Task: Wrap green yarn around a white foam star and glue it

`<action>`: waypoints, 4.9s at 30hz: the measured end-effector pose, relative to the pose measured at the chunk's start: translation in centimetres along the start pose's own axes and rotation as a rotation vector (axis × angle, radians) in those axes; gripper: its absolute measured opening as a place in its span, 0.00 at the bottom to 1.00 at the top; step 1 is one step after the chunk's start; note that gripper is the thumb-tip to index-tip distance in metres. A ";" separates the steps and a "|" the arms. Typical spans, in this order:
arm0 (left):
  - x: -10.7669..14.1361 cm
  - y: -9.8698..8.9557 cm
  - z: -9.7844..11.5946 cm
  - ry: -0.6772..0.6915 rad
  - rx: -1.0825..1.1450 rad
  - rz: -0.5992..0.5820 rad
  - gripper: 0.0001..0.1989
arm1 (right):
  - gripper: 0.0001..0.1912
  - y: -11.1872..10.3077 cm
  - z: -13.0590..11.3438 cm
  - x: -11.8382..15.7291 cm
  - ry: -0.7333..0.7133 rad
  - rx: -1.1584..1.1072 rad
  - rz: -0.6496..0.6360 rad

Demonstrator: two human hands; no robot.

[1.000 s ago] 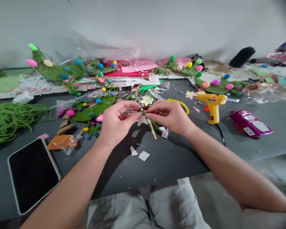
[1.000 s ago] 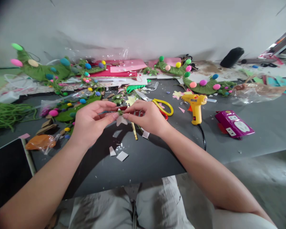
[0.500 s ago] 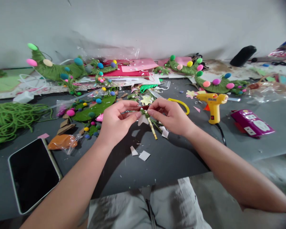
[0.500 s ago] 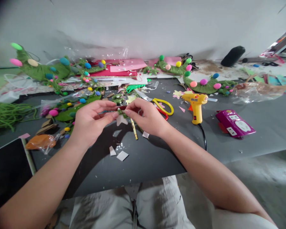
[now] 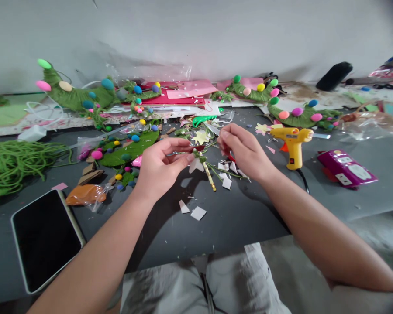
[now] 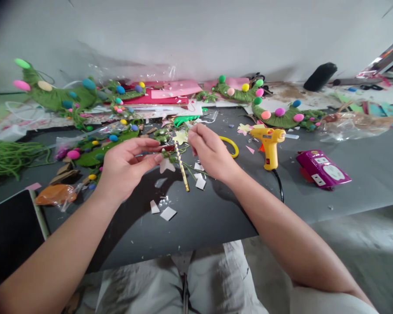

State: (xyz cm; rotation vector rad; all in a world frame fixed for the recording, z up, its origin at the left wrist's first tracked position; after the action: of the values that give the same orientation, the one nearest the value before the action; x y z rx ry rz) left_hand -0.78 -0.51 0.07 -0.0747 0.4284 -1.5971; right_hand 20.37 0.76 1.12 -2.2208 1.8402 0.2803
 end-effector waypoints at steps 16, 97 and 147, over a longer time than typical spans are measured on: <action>-0.1 -0.2 0.0 0.020 -0.016 0.022 0.13 | 0.05 -9.7 -0.9 -2.0 -0.350 0.023 0.770; 0.1 0.0 0.0 0.011 -0.040 -0.017 0.14 | 0.23 -7.0 -0.8 -1.6 -0.191 0.094 0.464; 0.1 0.1 0.1 -0.010 -0.018 -0.088 0.16 | 0.09 0.7 0.8 0.3 -0.038 0.150 -0.259</action>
State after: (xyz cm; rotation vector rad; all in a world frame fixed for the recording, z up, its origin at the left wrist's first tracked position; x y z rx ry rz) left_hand -0.63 -0.60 0.15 -0.1162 0.4371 -1.6791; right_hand 19.75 0.64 0.28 -2.2970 1.4805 0.1301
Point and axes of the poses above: each hand's wrist, its own x-axis away from the middle knuckle, its own y-axis out of the palm, z = x × y, the point moved 2 cm from there along -x, towards the middle knuckle, and after that the axes turned 11 degrees about -x, right-handed, at the moved point
